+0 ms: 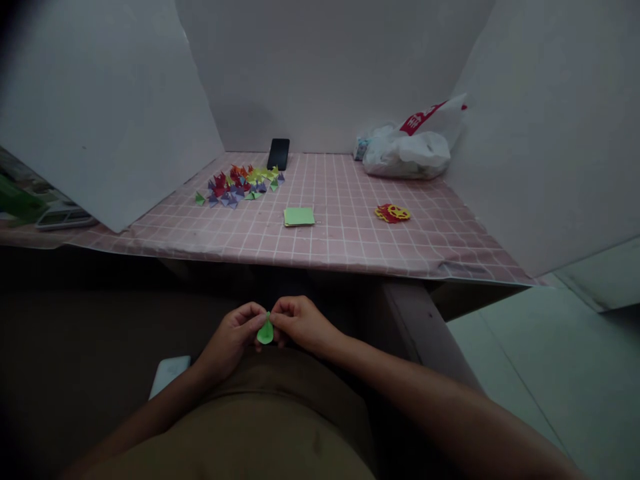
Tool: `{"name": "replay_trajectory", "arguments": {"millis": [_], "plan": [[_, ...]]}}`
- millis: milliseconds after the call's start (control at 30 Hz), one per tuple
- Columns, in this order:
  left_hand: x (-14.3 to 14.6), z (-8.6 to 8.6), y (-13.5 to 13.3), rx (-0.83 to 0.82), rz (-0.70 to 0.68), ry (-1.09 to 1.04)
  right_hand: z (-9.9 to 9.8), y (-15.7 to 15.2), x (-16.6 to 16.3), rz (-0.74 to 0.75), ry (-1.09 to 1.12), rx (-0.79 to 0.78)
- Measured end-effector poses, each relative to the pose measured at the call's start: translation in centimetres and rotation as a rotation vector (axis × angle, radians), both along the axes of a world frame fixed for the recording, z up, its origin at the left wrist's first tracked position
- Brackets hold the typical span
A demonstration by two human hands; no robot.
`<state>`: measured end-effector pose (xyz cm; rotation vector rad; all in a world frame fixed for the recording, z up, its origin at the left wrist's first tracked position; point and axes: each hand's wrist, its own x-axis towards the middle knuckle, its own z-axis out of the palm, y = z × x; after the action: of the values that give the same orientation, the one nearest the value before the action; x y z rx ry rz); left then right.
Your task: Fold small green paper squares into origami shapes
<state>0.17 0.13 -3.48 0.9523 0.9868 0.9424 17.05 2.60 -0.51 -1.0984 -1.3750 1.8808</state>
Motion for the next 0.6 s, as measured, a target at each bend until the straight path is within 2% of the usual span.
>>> {"name": "replay_trajectory", "arguments": {"millis": [333,600], "plan": [[0.11,0.40,-0.21,-0.029,0.006,-0.002,0.06,-0.07,-0.05,-0.007,-0.065,0.092],[-0.03,0.31,-0.20,0.036,0.004,0.076,-0.05,-0.22,-0.19,-0.025,-0.086,0.115]]}}
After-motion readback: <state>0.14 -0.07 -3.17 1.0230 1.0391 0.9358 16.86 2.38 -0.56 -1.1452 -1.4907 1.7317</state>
